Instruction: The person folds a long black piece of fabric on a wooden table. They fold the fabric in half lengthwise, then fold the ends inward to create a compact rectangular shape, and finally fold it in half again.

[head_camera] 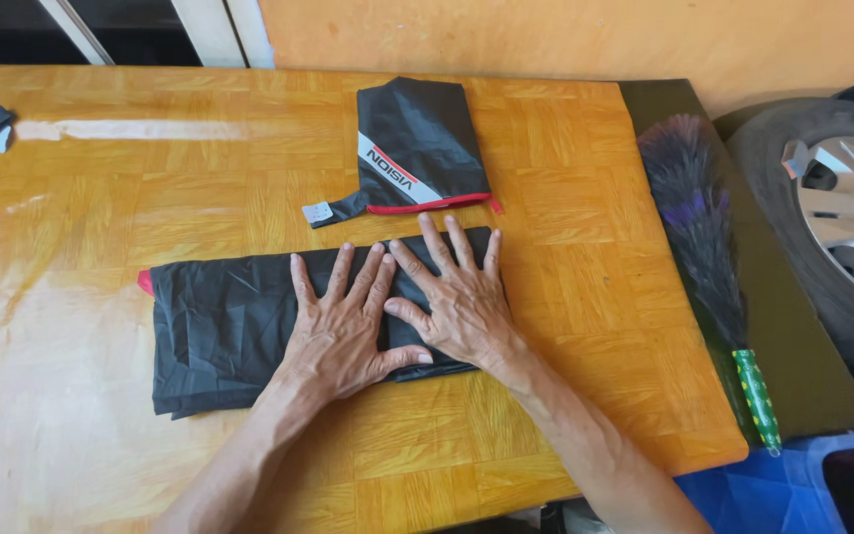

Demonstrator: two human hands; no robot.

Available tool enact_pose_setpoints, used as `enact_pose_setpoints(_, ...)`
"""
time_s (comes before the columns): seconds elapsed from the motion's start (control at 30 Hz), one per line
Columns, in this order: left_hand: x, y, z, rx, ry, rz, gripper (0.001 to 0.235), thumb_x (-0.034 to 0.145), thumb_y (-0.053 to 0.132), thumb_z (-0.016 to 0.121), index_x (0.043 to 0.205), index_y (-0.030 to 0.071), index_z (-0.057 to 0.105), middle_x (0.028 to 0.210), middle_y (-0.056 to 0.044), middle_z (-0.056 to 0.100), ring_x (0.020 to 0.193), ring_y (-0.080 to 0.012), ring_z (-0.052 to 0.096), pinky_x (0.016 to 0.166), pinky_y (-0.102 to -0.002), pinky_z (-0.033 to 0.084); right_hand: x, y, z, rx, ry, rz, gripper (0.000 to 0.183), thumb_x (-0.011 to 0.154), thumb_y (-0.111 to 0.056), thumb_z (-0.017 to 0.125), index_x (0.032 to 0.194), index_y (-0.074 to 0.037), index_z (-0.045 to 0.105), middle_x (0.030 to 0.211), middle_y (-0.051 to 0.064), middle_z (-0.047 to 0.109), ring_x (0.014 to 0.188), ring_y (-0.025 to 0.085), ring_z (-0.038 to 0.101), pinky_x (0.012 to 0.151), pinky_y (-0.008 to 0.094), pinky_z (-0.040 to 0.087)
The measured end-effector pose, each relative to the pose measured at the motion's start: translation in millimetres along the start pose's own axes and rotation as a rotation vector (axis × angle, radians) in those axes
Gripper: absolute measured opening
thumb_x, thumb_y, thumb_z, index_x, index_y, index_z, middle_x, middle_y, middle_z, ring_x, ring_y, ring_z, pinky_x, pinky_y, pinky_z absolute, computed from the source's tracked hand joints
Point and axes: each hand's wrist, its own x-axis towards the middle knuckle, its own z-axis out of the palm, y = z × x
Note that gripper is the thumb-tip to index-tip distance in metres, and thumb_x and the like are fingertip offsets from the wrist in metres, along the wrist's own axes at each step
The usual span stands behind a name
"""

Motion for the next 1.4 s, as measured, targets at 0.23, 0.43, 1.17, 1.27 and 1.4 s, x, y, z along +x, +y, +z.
enact_pose_setpoints(0.23, -18, 5, 13, -0.027, 0.199, -0.004, 0.108, 0.087, 0.087, 0.041, 0.155, 0.004, 0.037, 0.161, -0.016, 0.039, 0.151, -0.0394, 0.028, 0.117, -0.076, 0.008, 2, 10, 17, -0.007, -0.040, -0.020, 0.071, 0.098, -0.068, 0.044, 0.159, -0.032, 0.038, 0.165, 0.015, 0.028, 0.152, 0.045, 0.021, 0.109, 0.083, 0.013)
enact_pose_setpoints(0.43, -85, 10, 19, -0.093, 0.701, -0.185, 0.069, 0.088, 0.058, 0.071, 0.133, 0.006, 0.060, 0.132, -0.014, 0.061, 0.118, -0.0308, 0.060, 0.098, -0.047, 0.044, 4, 10, 24, -0.060, 0.114, -0.049, 0.071, 0.093, -0.070, 0.049, 0.153, -0.032, 0.045, 0.161, 0.013, 0.039, 0.147, 0.043, 0.032, 0.104, 0.083, 0.020)
enact_pose_setpoints(1.17, -100, 21, -54, -2.042, 0.892, -1.240, 0.040, 0.081, 0.003, 0.067, 0.120, -0.002, 0.056, 0.128, -0.015, 0.067, 0.128, -0.0250, 0.063, 0.113, -0.042, 0.051, 2, 11, 25, -0.053, 0.151, -0.056, 0.072, 0.093, -0.071, 0.048, 0.152, -0.031, 0.047, 0.158, 0.014, 0.042, 0.145, 0.043, 0.034, 0.104, 0.083, 0.022)
enact_pose_setpoints(1.27, -80, 24, -46, -1.861, 1.078, -1.082, 0.062, 0.070, 0.004, 0.077, 0.130, 0.001, 0.061, 0.127, -0.011, 0.071, 0.112, -0.0176, 0.066, 0.103, -0.032, 0.055, 3, 12, 26, -0.054, 0.164, -0.057, 0.072, 0.092, -0.071, 0.050, 0.152, -0.031, 0.048, 0.157, 0.014, 0.043, 0.144, 0.042, 0.035, 0.103, 0.084, 0.024)
enact_pose_setpoints(1.4, -64, 20, -48, -1.678, 1.055, -1.240, 0.068, 0.061, 0.015, 0.085, 0.125, 0.002, 0.067, 0.124, -0.005, 0.073, 0.109, -0.0129, 0.067, 0.101, -0.027, 0.057, 2, 11, 24, -0.062, 0.172, -0.067, 0.071, 0.093, -0.071, 0.049, 0.151, -0.031, 0.048, 0.157, 0.014, 0.043, 0.144, 0.043, 0.036, 0.104, 0.083, 0.023)
